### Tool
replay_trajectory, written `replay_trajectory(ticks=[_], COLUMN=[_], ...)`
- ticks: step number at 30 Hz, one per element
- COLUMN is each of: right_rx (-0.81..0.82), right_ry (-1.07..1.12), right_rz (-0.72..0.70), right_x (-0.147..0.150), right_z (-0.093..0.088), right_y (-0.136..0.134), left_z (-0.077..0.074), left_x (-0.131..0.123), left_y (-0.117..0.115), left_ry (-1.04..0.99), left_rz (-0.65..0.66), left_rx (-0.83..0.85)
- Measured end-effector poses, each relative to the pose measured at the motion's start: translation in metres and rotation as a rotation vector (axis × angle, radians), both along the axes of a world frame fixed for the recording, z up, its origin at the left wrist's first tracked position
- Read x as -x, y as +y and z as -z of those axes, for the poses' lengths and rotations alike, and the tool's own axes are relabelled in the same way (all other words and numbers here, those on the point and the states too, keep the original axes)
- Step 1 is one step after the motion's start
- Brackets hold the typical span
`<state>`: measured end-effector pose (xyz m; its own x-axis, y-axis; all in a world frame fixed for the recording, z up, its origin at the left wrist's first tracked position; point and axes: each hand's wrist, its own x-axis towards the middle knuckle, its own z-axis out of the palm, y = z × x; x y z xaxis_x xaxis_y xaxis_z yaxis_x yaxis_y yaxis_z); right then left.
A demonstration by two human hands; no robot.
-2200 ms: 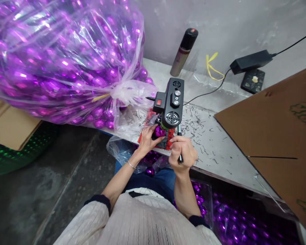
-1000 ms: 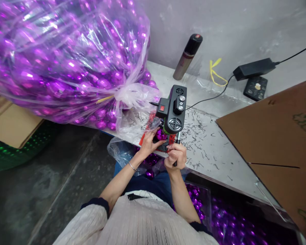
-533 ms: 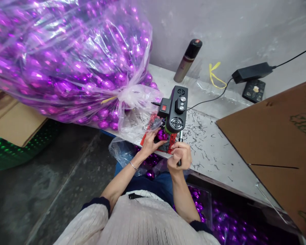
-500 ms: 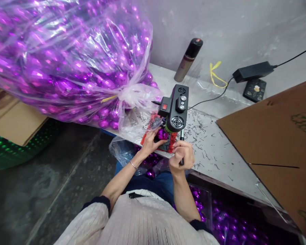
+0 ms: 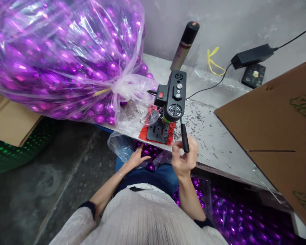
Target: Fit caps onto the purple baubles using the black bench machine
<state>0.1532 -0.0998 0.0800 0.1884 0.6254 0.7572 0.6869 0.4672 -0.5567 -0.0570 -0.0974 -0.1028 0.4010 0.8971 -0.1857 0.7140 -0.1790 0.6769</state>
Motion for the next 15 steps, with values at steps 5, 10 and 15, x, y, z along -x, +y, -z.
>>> replay_trajectory(ticks=[5, 10, 15], right_rx=[0.732, 1.523, 1.605], right_ry=[-0.212, -0.33, -0.273], right_rz=[-0.394, -0.487, -0.505], right_x=[0.001, 0.012, 0.016], right_z=[0.079, 0.156, 0.182], right_y=[-0.054, -0.063, -0.048], left_z=[0.021, 0.031, 0.036], left_x=[0.01, 0.016, 0.016], left_y=[-0.001, -0.008, -0.006], left_ry=[0.104, 0.134, 0.167], left_rz=[0.336, 0.533, 0.604], left_rx=[0.145, 0.243, 0.274])
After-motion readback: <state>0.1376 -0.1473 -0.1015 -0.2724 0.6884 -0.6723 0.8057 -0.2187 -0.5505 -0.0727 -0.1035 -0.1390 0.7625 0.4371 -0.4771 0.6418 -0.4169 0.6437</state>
